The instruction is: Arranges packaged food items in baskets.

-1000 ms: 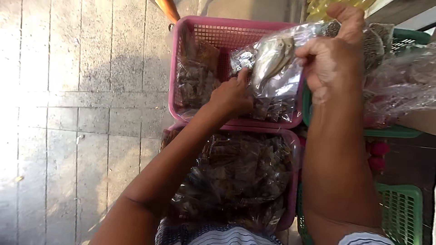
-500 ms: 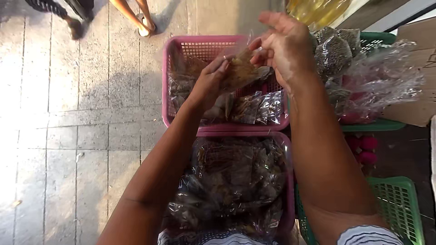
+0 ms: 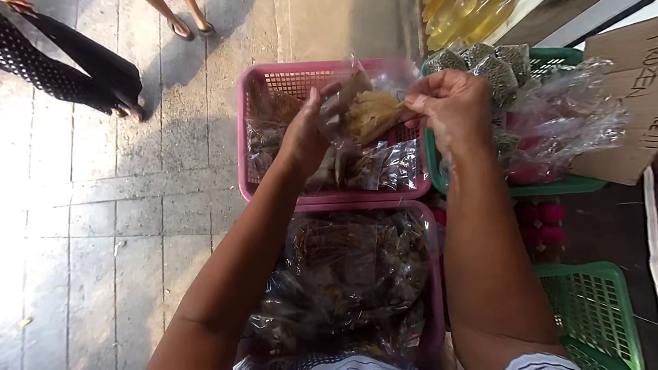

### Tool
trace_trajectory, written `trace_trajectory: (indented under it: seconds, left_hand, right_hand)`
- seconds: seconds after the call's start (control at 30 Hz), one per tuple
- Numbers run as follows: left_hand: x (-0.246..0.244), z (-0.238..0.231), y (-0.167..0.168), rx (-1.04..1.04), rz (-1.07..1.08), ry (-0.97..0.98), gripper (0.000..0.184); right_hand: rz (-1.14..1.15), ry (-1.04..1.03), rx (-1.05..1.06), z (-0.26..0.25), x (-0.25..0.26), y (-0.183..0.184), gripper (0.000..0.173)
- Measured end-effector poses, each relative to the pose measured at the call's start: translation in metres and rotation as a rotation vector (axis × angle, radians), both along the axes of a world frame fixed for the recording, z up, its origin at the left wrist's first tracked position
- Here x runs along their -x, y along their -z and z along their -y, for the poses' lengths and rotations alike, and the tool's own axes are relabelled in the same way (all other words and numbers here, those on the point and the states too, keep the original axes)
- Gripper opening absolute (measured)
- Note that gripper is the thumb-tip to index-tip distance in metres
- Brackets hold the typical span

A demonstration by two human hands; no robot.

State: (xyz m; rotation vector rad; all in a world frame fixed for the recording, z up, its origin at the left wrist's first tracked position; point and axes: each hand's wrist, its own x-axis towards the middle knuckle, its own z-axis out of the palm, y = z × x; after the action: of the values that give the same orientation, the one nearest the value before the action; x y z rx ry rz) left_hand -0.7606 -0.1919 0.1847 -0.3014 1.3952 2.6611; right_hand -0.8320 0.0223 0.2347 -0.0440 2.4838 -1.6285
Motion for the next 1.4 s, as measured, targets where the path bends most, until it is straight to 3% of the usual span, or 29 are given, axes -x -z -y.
trace_trajectory:
  seconds: [0.1,0.23,0.4,0.57,0.77,0.87,0.97,1.1,1.23,1.33,1.4]
  left_hand:
    - [0.007,0.013,-0.02,0.087,-0.012,-0.096,0.05]
    - [0.015,0.031,-0.031,0.275,-0.073,-0.132,0.046]
    - [0.023,0.02,-0.048,0.227,-0.098,-0.103,0.037]
    - [0.028,-0.001,-0.044,0.087,-0.094,-0.061,0.035]
    - [0.031,0.025,-0.037,0.0,-0.164,-0.352,0.027]
    - [0.027,0.049,-0.037,-0.033,-0.189,-0.488,0.012]
    - [0.016,0.067,-0.038,-0.076,-0.19,-0.571,0.018]
    - [0.002,0.076,-0.04,-0.101,-0.166,-0.61,0.022]
    - [-0.009,0.081,-0.036,-0.029,-0.138,-0.612,0.015]
    - [-0.009,0.085,-0.024,0.139,-0.209,-0.521,0.011]
    - [-0.006,0.086,-0.015,0.272,-0.272,-0.44,0.01]
  right_hand:
    - [-0.19,0.013,0.023,-0.023,0.009,-0.025,0.017]
    - [-0.308,0.067,-0.178,-0.035,0.011,-0.046,0.02]
    - [-0.208,0.033,-0.561,-0.028,0.003,-0.039,0.026]
    - [-0.212,-0.042,-0.711,-0.016,-0.004,-0.02,0.019]
    - [-0.398,-0.026,-0.463,-0.016,0.0,-0.016,0.015]
    - [-0.3,0.023,-0.272,0.004,0.002,-0.025,0.019]
    - [-0.135,0.0,-0.155,0.039,0.005,-0.017,0.021]
    - [-0.04,-0.044,-0.238,0.083,0.01,0.024,0.023]
    - [0.07,-0.091,-0.263,0.101,0.02,0.056,0.034]
    - [0.004,-0.152,-0.392,0.096,0.02,0.05,0.041]
    - [-0.081,-0.125,-0.32,0.088,0.016,0.034,0.043]
